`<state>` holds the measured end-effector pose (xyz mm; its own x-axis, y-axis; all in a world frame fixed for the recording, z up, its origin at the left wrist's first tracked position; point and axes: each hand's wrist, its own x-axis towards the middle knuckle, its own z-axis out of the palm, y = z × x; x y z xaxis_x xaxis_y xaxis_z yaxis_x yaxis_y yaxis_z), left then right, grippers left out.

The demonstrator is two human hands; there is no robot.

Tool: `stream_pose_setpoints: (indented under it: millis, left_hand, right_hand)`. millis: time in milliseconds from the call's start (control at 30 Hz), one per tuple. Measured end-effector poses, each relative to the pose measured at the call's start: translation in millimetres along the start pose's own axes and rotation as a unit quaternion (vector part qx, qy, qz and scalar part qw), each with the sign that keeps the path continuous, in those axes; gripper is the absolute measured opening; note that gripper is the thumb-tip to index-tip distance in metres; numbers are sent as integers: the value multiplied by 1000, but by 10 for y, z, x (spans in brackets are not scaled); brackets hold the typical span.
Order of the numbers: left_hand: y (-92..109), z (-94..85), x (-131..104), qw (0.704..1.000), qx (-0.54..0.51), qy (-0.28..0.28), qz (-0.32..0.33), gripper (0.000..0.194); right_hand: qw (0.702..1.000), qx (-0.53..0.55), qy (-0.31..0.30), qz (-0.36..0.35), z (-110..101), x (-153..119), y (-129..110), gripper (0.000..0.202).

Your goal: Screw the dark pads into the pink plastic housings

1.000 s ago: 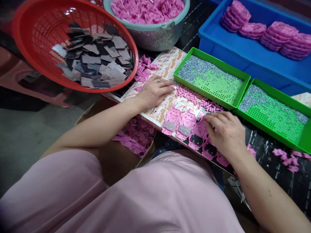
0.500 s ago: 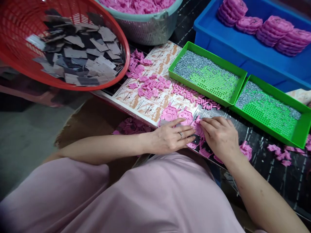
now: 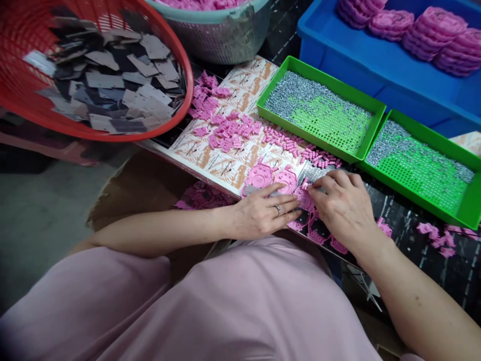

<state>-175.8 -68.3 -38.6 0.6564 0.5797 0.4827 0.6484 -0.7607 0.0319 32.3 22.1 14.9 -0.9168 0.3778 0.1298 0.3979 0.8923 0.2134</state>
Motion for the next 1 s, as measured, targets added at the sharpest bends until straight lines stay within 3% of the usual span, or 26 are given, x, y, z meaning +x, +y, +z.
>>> stream_pose_setpoints:
  millis: [100, 267, 467, 533, 700, 1000]
  left_hand:
    - [-6, -8, 4, 1000, -5, -4, -2, 28]
    - [-26, -17, 17, 1000, -13, -3, 5, 27]
    - [-37, -10, 28, 1000, -17, -5, 5, 28]
    - [-36, -12, 37, 1000, -13, -13, 6, 28]
    - [-36, -18, 50, 1000, -12, -24, 11, 27]
    - [-42, 2, 31, 999, -35, -14, 5, 27]
  right_hand:
    - [1000, -21, -11, -21, -23, 13, -43, 13]
    - [999, -49, 17, 6, -46, 10, -143, 14]
    - [990, 129, 54, 22, -3, 269, 188, 19]
    - [987, 157, 28, 1, 34, 448, 265, 23]
    - [982, 144, -104, -60, 172, 789, 294, 27]
    - [973, 92, -195, -87, 141, 967, 330, 25]
